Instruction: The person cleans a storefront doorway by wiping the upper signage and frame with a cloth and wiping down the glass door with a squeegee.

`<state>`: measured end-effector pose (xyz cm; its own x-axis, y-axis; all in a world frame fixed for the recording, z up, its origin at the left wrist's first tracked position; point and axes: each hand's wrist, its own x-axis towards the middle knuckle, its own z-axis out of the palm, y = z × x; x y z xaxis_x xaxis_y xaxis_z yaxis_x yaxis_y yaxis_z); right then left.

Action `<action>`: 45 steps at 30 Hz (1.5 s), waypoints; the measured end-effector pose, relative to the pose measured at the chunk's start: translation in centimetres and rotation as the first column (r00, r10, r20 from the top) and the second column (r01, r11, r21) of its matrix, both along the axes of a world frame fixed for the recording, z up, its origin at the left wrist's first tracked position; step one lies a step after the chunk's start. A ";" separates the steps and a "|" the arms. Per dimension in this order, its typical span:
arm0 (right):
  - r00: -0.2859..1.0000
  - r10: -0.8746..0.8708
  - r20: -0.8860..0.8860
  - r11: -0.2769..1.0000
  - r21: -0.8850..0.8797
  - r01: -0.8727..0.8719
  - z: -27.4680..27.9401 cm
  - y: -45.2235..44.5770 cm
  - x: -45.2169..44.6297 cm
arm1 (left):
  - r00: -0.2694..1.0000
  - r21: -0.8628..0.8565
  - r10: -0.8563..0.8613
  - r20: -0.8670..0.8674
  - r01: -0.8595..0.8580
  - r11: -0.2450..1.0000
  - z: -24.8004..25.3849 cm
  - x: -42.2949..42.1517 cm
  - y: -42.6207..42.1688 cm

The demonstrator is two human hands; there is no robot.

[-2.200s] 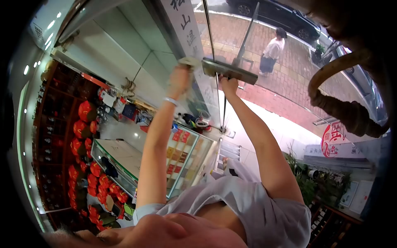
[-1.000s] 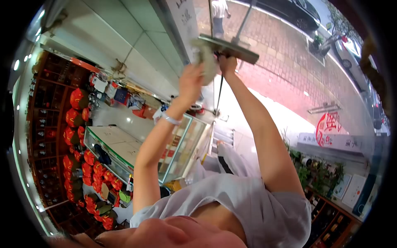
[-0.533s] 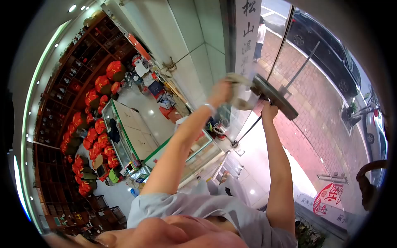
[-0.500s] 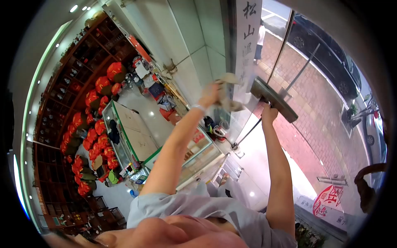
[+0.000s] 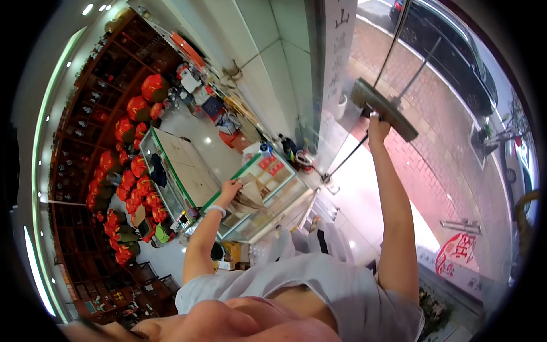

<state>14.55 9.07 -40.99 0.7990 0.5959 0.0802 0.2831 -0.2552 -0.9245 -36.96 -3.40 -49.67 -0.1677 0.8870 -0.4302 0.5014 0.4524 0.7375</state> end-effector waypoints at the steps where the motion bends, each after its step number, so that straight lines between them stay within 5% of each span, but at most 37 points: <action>1: 0.999 0.016 -0.035 0.997 -0.079 -0.019 1.8 -0.3 -0.5 | 1.000 -0.016 -0.009 0.001 0.009 1.000 -0.7 -0.4 -1.4; 7: 0.998 -0.003 -0.064 0.995 -0.097 -0.003 -0.4 0.6 1.3 | 0.988 -0.081 -0.151 -0.037 0.147 0.986 1.3 -1.2 -6.7; 9: 0.998 -0.040 -0.046 0.999 -0.011 0.040 0.9 0.4 0.3 | 0.989 -0.110 -0.130 0.076 0.138 0.984 0.2 -2.6 -8.2; 11: 0.994 -0.032 -0.108 0.999 -0.005 0.032 1.6 0.2 0.0 | 0.996 0.024 -0.083 0.034 0.083 0.996 -2.2 -4.6 -9.7; 13: 0.990 -0.068 -0.127 0.996 -0.064 0.060 2.5 0.0 -0.4 | 0.999 -0.022 -0.031 0.017 0.032 0.999 -1.2 -5.6 -10.9; 17: 0.994 -0.083 0.069 0.983 -0.158 0.093 -0.9 1.7 2.8 | 0.993 -0.031 0.097 -0.074 -0.099 0.995 -5.0 -9.3 -13.6; 19: 0.983 -0.070 -0.169 0.977 -0.209 0.034 -0.2 1.9 2.9 | 0.961 -0.088 0.239 0.139 -0.229 0.970 -7.5 -10.9 -15.5; 24: 0.960 0.008 -0.280 0.991 -0.125 -0.045 3.7 0.0 -0.1 | 0.955 -0.160 0.283 0.088 -0.267 0.950 -2.9 -8.7 -17.3; 28: 0.939 0.038 -0.341 0.987 -0.136 -0.090 4.4 -0.5 -0.4 | 0.937 -0.217 0.328 0.118 -0.298 0.930 -5.1 -9.0 -19.0; 35: 0.970 0.061 -0.237 0.997 -0.038 -0.071 2.2 0.3 0.8 | 0.939 -0.448 0.336 0.076 -0.269 0.853 -0.9 -5.9 -15.2; 41: 0.998 0.025 -0.064 1.000 0.000 -0.025 -0.4 0.8 1.9 | 0.831 -0.262 0.424 0.359 -0.347 0.901 -3.1 -4.5 -10.8; 44: 0.965 -0.025 -0.263 0.996 -0.093 0.000 3.4 -0.4 -0.7 | 0.797 -0.266 0.447 0.407 -0.364 0.892 0.5 -2.7 -7.4; 45: 0.983 0.016 -0.182 0.991 -0.124 -0.039 1.9 -0.2 0.5 | 0.799 -0.250 0.438 0.413 -0.363 0.898 0.8 -2.5 -6.6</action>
